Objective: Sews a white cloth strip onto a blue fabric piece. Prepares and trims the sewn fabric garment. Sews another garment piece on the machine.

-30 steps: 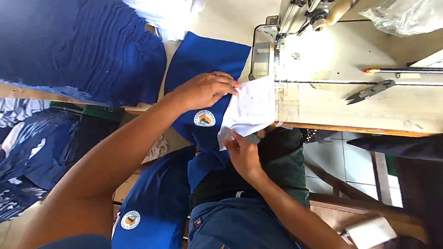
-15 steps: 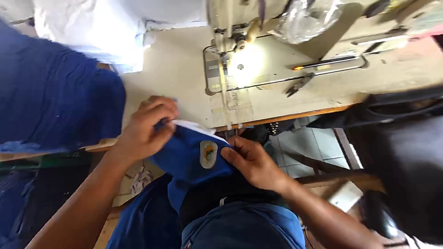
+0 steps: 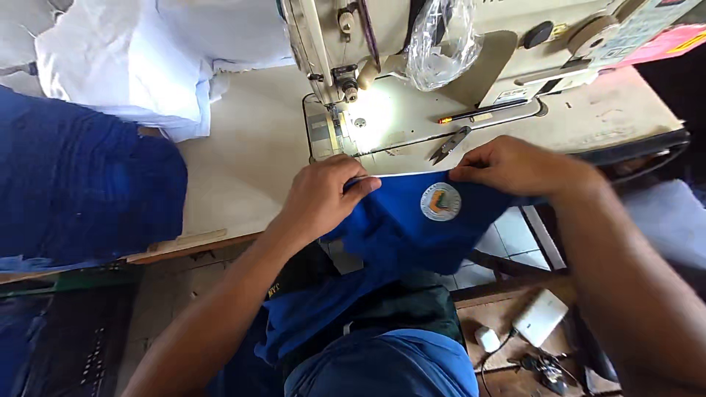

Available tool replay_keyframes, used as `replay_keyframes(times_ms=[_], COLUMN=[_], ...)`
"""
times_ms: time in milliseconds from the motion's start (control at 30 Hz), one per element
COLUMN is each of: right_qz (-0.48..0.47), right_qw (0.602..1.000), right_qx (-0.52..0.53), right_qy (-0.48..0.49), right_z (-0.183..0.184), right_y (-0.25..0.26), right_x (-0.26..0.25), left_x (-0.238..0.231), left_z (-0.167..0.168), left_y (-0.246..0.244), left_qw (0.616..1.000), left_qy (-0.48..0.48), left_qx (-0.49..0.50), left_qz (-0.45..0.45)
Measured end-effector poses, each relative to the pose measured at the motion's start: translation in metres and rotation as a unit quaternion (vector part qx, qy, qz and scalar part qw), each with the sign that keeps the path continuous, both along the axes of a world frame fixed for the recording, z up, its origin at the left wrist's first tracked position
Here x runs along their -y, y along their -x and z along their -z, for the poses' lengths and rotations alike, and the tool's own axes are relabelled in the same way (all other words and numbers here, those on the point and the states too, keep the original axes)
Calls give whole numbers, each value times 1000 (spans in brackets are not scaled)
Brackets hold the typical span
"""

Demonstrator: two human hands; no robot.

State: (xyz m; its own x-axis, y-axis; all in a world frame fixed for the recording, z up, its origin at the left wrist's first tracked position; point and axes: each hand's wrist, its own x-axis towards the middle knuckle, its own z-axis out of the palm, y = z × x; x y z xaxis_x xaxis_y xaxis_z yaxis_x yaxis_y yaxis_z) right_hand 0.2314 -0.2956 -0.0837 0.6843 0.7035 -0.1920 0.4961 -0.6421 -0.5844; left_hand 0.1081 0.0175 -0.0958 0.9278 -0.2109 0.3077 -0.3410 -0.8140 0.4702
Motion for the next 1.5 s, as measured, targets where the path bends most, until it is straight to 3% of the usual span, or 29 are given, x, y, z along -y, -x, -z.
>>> replay_keyframes(times_ms=[133,267,367,433,533,633,800,1033,1233,1500], right_qz=[53,69,111,106,-16,-99,-100,-138,-109,-143], right_qw=[962,948,936,933,935,933,958,960,971,947], right_qx=[247,299,327,314,207,116,46,97,59,167], right_qy=[-100,-80,-65,-139,-287,-327,-266,-225,-205,-232], right_z=[49,86,89,76,53,40,5,9,9,14], right_y=[-6,-24,-21,6,60,82,94,95,104,101], right_x=[-9,11,21,-7,-75,-112,-114,-116,-123,-127], left_x=[-22,-39,-40,-38,-33,-36,-51,-46,-47,-50], left_z=[25,29,34,36,30,12,-8,8,7,9], left_y=[-22,-11,7,17,26,39,68,75,76,80], left_qw=[999,999,996,994,989,988,994,994,992,995], left_qy=[-45,22,82,104,117,124,108,107,122,98], left_qx=[5,24,33,33,44,51,9,36,10,26], left_qz=[-19,-4,-2,24,73,73,32,8,-9,14])
